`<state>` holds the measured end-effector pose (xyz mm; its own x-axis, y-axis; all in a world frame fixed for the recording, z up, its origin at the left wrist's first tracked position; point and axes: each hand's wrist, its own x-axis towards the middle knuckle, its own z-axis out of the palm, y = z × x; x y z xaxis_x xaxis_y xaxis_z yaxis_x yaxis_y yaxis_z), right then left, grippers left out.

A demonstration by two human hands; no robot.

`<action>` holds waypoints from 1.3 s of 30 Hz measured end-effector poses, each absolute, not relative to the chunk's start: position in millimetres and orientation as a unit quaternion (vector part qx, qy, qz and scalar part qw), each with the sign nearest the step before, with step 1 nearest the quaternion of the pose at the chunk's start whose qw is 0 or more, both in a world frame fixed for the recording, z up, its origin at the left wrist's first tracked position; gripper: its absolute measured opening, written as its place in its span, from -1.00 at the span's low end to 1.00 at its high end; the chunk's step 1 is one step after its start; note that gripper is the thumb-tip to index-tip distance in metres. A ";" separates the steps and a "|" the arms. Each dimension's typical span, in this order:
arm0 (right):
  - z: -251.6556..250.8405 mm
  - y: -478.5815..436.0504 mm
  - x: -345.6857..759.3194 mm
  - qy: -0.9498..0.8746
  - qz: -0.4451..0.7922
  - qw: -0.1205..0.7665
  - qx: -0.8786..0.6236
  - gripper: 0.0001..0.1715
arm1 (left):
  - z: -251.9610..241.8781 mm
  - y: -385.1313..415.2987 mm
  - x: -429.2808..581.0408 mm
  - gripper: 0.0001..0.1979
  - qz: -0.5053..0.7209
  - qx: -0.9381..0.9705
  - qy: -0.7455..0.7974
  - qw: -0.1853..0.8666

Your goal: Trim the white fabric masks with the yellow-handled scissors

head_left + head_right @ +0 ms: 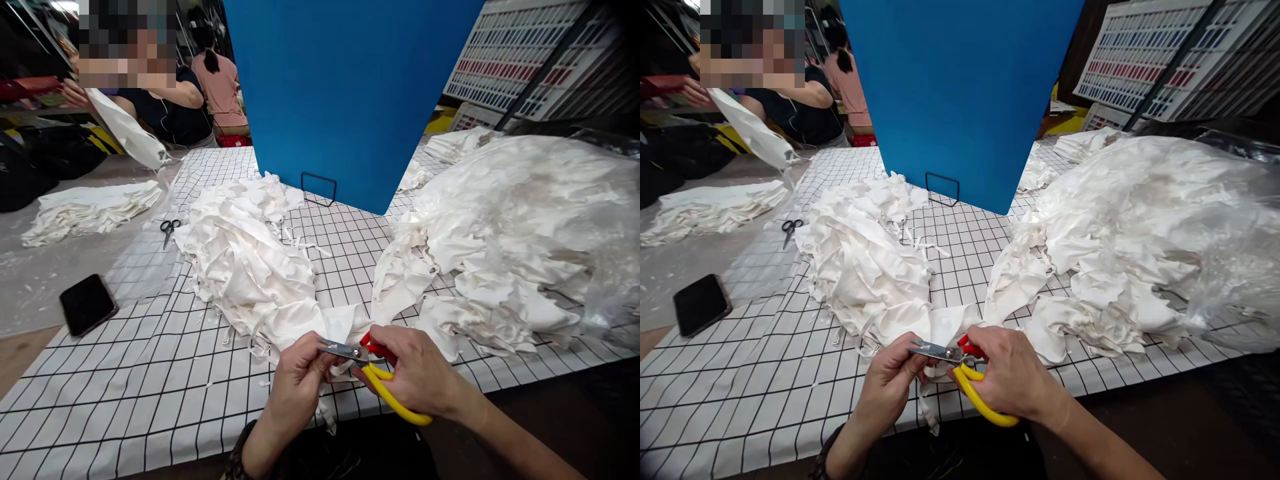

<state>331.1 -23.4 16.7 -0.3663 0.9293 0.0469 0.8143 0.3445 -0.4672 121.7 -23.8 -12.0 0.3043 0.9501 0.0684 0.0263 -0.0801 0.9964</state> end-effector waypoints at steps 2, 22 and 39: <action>12.9 -23.1 330.9 -0.804 0.186 0.165 -0.541 -0.62 | -11.5 -23.5 121.9 -0.77 0.424 0.585 0.408 0.559; -22.1 13.1 425.3 -0.506 0.254 0.320 -0.760 -0.71 | 104.0 147.2 39.9 -0.74 0.624 0.603 0.495 0.041; 10.4 -31.3 316.1 -0.628 0.373 0.398 -0.556 -0.74 | 3.2 99.5 195.6 -0.60 0.152 0.483 0.396 0.766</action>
<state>316.1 -31.3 10.4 -0.0655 0.9942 0.0857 0.4010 0.1049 -0.9100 195.6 99.5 3.2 0.6405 0.6148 -0.4601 0.1501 0.4874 0.8602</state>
